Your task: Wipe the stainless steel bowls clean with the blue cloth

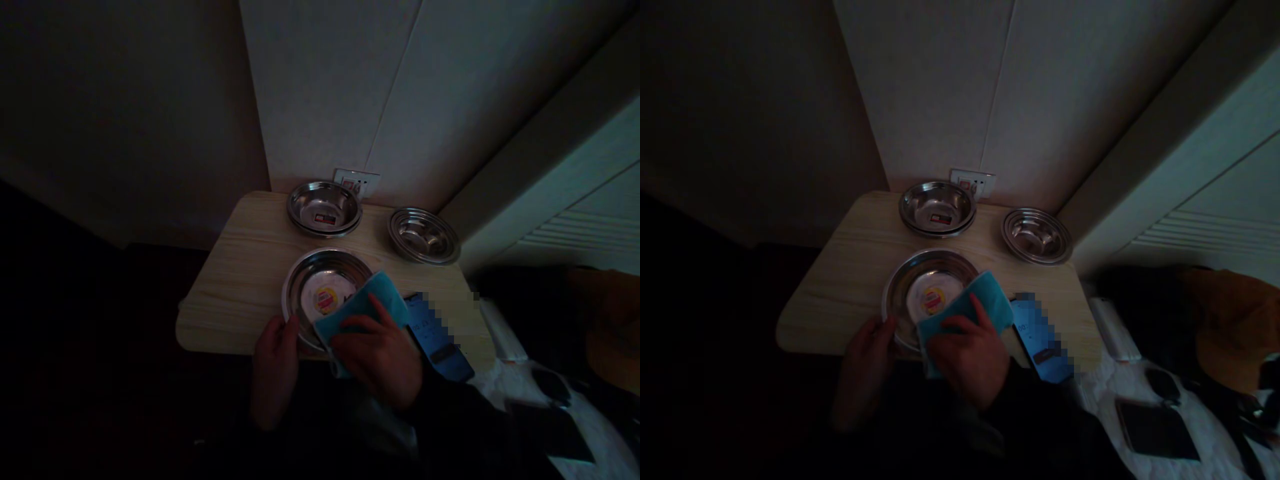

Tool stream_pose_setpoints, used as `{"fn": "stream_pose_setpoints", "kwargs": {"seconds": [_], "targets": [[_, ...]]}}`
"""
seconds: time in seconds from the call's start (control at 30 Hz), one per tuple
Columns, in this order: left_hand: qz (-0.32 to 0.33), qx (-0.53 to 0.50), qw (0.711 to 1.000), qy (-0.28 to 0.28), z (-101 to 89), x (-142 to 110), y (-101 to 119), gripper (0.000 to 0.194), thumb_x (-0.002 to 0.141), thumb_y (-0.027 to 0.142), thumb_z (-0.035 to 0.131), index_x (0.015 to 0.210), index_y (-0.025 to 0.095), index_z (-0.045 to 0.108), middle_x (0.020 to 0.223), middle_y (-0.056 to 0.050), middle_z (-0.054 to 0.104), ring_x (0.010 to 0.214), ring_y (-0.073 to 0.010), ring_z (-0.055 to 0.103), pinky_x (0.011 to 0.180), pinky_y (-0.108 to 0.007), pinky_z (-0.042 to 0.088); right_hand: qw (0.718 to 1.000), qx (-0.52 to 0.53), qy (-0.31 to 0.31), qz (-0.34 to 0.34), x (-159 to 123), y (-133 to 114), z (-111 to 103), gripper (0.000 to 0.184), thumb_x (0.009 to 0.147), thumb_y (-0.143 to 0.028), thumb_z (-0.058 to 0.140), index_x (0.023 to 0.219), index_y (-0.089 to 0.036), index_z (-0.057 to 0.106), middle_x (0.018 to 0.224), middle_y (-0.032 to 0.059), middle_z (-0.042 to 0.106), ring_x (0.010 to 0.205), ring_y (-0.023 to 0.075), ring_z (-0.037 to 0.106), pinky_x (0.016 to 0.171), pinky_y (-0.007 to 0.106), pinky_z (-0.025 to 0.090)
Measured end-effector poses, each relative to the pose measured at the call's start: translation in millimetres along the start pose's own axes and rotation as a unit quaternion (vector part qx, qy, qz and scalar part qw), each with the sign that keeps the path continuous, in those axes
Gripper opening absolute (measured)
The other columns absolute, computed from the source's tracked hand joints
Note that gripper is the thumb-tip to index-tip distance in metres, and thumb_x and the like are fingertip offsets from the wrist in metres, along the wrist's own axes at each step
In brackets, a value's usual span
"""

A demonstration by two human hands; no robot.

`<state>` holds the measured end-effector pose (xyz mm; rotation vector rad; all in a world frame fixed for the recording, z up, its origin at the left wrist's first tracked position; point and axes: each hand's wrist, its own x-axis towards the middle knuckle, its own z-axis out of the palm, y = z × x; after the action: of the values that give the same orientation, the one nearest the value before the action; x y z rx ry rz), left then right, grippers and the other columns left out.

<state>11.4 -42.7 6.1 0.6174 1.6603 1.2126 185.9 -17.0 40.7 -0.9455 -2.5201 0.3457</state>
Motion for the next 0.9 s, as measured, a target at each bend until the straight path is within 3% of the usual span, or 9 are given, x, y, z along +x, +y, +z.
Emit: {"fn": "stream_pose_setpoints", "kwargs": {"seconds": [0.13, 0.37, 0.57, 0.7, 0.9], "targets": [[-0.007, -0.01, 1.0, -0.003, 3.3, 2.6, 4.4, 0.031, 0.073, 0.049, 0.058, 0.067, 0.019, 0.053, 0.051, 0.005, 0.052, 0.049, -0.0118, 0.048, 0.048, -0.023, 0.036, 0.999, -0.043, -0.003, -0.003, -11.8, 18.4, -18.7, 0.015, 0.089, -0.02, 0.052, 0.093, -0.024, 0.066, 0.086, -0.0016, 0.073, 0.098, 0.0179, 0.062, 0.112, 0.053, 0.007], [0.008, -0.001, 1.0, 0.003, 2.1, 0.5, 2.4, 0.033, 0.073, 0.051, 0.057, 0.067, 0.019, 0.054, 0.057, 0.003, 0.055, 0.052, -0.0117, 0.049, 0.048, -0.022, 0.037, 1.0, 0.007, 0.019, -0.009, -0.6, -3.1, 8.8, 0.017, 0.09, -0.019, 0.048, 0.091, -0.024, 0.064, 0.077, -0.0032, 0.073, 0.093, 0.0147, 0.063, 0.113, 0.049, 0.01], [0.0, 0.001, 1.0, 0.005, 5.4, 1.1, 3.9, 0.032, 0.075, 0.049, 0.056, 0.067, 0.019, 0.053, 0.052, 0.004, 0.052, 0.05, -0.0114, 0.047, 0.047, -0.022, 0.035, 0.999, -0.017, 0.032, -0.016, -13.8, 11.8, -10.3, 0.015, 0.09, -0.018, 0.051, 0.094, -0.023, 0.065, 0.086, -0.004, 0.074, 0.095, 0.0181, 0.063, 0.113, 0.053, 0.005], [0.005, -0.011, 1.0, 0.015, 7.1, 2.1, 4.4, 0.032, 0.074, 0.05, 0.057, 0.069, 0.019, 0.055, 0.057, 0.004, 0.055, 0.052, -0.0117, 0.048, 0.048, -0.023, 0.036, 0.998, 0.011, 0.053, -0.014, -8.8, 2.0, 1.8, 0.016, 0.09, -0.017, 0.05, 0.096, -0.024, 0.064, 0.084, -0.0041, 0.073, 0.094, 0.0164, 0.063, 0.113, 0.052, 0.008], [-0.001, 0.003, 1.0, 0.007, 3.6, 2.9, 5.7, 0.032, 0.076, 0.051, 0.055, 0.068, 0.019, 0.054, 0.051, 0.005, 0.051, 0.049, -0.0117, 0.048, 0.047, -0.023, 0.035, 1.0, -0.008, 0.002, -0.005, -8.8, 7.6, -6.5, 0.015, 0.088, -0.019, 0.053, 0.096, -0.023, 0.065, 0.084, -0.0025, 0.074, 0.1, 0.0192, 0.062, 0.112, 0.055, 0.003]]}}
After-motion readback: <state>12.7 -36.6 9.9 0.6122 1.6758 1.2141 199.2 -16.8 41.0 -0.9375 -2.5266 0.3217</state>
